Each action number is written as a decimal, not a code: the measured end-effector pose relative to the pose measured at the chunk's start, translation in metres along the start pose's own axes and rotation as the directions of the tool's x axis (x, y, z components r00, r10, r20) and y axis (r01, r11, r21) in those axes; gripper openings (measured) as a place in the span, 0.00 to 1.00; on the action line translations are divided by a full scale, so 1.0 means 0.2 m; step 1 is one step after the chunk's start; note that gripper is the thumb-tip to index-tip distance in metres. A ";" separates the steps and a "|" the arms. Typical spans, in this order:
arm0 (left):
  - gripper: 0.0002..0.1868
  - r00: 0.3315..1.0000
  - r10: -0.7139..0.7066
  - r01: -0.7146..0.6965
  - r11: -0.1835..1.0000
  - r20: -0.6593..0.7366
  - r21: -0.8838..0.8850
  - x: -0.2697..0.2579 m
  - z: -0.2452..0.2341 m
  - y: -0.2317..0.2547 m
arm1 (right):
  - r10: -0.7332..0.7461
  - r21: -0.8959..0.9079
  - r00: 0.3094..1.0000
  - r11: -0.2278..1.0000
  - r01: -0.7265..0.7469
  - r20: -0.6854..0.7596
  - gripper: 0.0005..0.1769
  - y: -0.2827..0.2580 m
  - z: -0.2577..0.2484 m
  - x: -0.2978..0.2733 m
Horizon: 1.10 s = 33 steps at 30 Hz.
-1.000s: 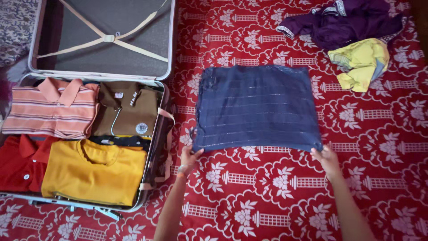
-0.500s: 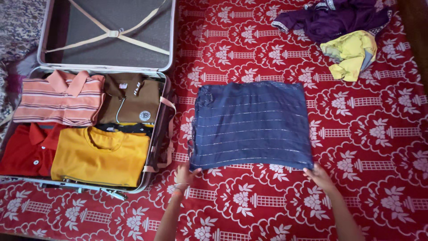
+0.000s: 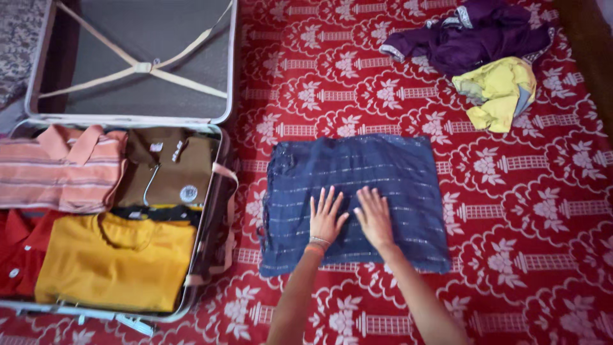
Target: The person folds a blue piece of cloth on a bed, places it into a suitcase alongside other clothes, and then fastens the suitcase straps before closing the lid.
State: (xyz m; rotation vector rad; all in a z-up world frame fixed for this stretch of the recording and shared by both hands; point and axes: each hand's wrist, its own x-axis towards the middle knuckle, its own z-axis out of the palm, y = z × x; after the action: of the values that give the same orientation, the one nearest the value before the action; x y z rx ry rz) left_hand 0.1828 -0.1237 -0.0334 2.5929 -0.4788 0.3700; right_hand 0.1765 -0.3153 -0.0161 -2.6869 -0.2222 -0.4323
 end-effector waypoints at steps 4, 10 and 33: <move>0.38 0.999 -0.016 0.013 0.997 0.045 0.071 -0.02 0.07 -0.06 | -0.110 0.022 0.989 0.994 0.108 0.102 0.34 0.04 0.11 0.03; 0.37 0.993 -0.016 0.003 0.994 0.120 0.107 -0.03 0.06 -0.08 | -0.074 -0.078 0.991 0.994 0.083 0.111 0.34 0.32 0.09 0.05; 0.34 0.999 0.054 -0.054 0.987 0.000 0.154 0.62 0.29 -0.20 | -0.155 -0.076 0.979 0.983 0.166 0.134 0.32 0.40 0.23 0.56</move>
State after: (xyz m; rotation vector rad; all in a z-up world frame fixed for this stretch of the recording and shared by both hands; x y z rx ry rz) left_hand 0.3206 -0.1525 -0.0562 2.7316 -0.5398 0.4466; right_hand 0.3124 -0.3581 -0.0490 -2.7957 -0.4709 -0.3234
